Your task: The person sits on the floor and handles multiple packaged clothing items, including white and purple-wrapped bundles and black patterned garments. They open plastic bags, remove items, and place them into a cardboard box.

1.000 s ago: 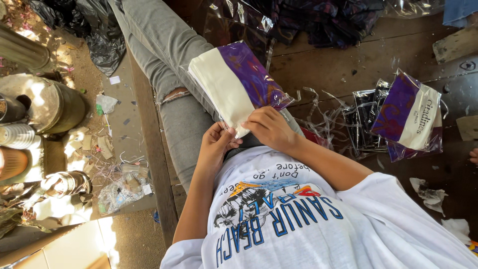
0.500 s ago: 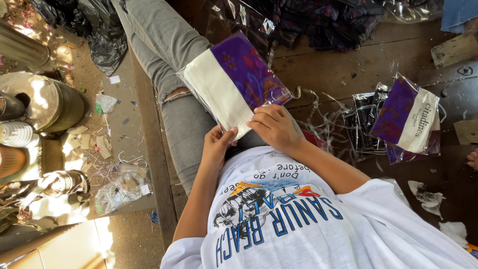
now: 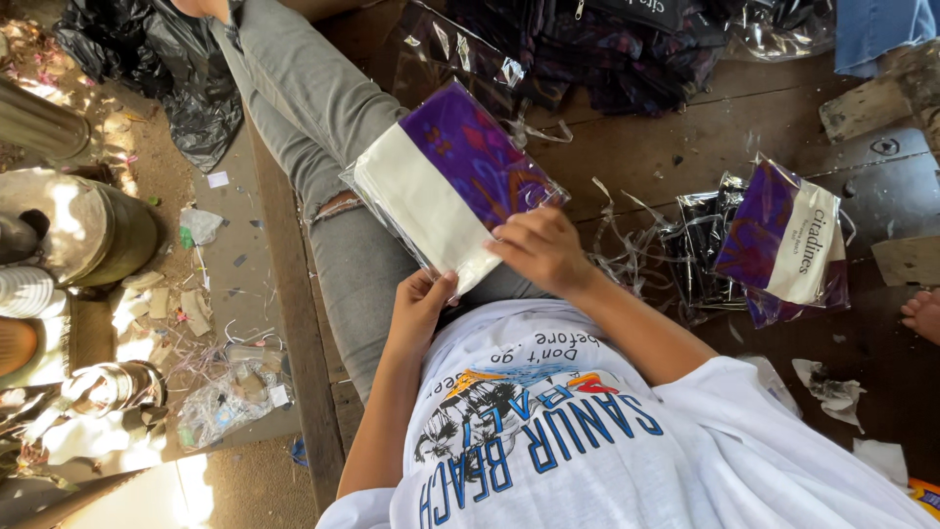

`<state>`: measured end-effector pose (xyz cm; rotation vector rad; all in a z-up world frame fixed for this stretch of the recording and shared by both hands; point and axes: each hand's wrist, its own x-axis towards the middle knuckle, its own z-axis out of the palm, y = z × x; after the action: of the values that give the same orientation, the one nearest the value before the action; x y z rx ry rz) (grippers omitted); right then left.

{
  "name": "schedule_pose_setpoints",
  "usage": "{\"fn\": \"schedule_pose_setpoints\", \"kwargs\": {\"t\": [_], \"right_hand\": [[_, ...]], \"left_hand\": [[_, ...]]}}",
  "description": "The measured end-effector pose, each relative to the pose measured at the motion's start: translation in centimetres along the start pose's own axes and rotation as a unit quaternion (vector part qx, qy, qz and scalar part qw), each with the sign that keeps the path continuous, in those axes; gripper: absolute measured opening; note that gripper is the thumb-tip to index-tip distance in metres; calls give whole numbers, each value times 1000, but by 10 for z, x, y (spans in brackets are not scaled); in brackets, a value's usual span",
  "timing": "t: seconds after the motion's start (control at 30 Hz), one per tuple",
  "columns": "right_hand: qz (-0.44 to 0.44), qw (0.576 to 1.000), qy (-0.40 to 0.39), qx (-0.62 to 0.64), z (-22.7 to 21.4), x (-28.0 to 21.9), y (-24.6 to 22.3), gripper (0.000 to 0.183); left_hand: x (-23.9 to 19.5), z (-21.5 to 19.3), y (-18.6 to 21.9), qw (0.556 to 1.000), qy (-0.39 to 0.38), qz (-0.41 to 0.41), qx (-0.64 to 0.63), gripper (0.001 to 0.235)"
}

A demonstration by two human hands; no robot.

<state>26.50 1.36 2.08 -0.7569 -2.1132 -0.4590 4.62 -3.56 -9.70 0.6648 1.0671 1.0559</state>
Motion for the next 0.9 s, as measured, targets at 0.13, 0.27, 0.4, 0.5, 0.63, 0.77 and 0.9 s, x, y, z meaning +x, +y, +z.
{"fn": "schedule_pose_setpoints", "kwargs": {"t": [0.13,0.27,0.4,0.5,0.63,0.77,0.9], "right_hand": [[-10,999,18,-47,-16,-18,47,7],[-11,995,44,-87,-28,-40,78,14],[41,980,66,-182,-53,-97,147,16],[82,969,68,-221,-81,-79,137,17],[60,971,71,-222,-60,-95,113,16],[74,991,73,-82,-30,-76,67,21],[58,995,41,-73,-21,-53,32,11]], "left_hand": [[-8,12,20,1000,-3,6,8,16],[-7,21,21,1000,0,2,24,15],[-3,2,6,999,36,-1,3,12],[-10,17,27,998,15,9,55,15],[-13,26,39,995,2,9,102,17],[-14,27,45,990,4,5,144,18],[-17,28,48,989,-2,5,148,19]]}}
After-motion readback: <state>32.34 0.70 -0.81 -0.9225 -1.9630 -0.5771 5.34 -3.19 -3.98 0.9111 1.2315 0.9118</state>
